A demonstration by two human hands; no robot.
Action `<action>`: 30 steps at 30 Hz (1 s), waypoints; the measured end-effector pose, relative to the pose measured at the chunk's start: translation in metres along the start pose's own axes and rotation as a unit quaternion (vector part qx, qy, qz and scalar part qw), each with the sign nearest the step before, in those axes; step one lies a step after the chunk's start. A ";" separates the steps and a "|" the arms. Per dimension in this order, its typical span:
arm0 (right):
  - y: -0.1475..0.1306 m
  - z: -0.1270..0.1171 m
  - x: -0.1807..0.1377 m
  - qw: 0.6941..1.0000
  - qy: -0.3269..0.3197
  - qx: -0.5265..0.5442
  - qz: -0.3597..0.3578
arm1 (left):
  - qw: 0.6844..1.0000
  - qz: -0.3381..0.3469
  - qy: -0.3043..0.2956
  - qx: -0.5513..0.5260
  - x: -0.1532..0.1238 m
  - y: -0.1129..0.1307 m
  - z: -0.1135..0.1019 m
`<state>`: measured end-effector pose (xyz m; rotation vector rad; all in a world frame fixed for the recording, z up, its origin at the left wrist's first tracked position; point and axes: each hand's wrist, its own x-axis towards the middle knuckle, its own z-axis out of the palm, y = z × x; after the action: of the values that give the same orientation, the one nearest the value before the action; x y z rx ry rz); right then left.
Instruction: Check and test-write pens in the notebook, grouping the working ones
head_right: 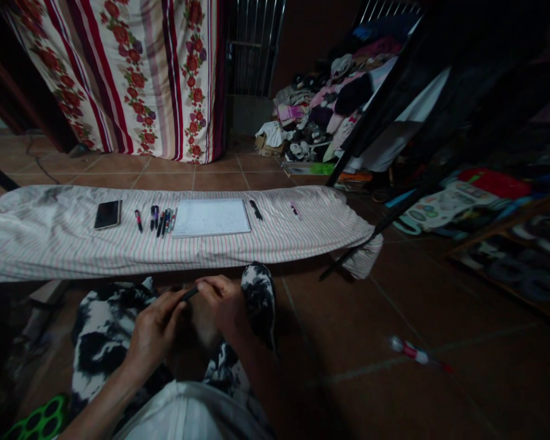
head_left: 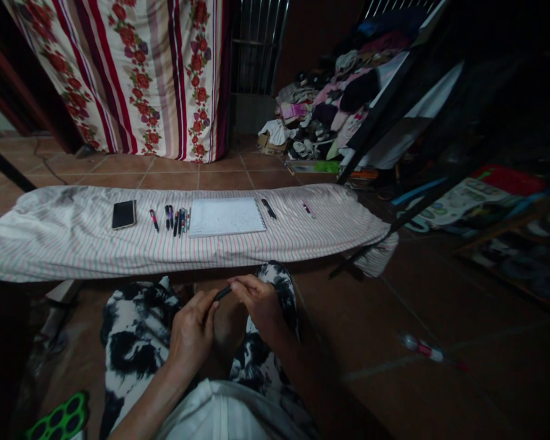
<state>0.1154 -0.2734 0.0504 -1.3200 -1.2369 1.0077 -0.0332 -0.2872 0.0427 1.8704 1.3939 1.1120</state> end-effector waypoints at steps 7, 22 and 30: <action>-0.012 -0.014 0.004 0.995 -0.097 0.004 -0.012 | 0.973 -0.128 -0.103 -0.164 0.004 -0.001 -0.001; -0.008 -0.011 0.003 0.994 -0.101 0.031 0.020 | 0.941 -0.206 -0.128 -0.237 0.004 0.004 -0.002; -0.001 0.000 0.002 0.999 -0.015 0.026 0.026 | 0.997 -0.056 0.033 -0.048 -0.004 -0.005 0.007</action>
<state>0.1153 -0.2712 0.0517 -1.3067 -1.1957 1.0941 -0.0299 -0.2891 0.0343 1.6802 1.4384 1.1730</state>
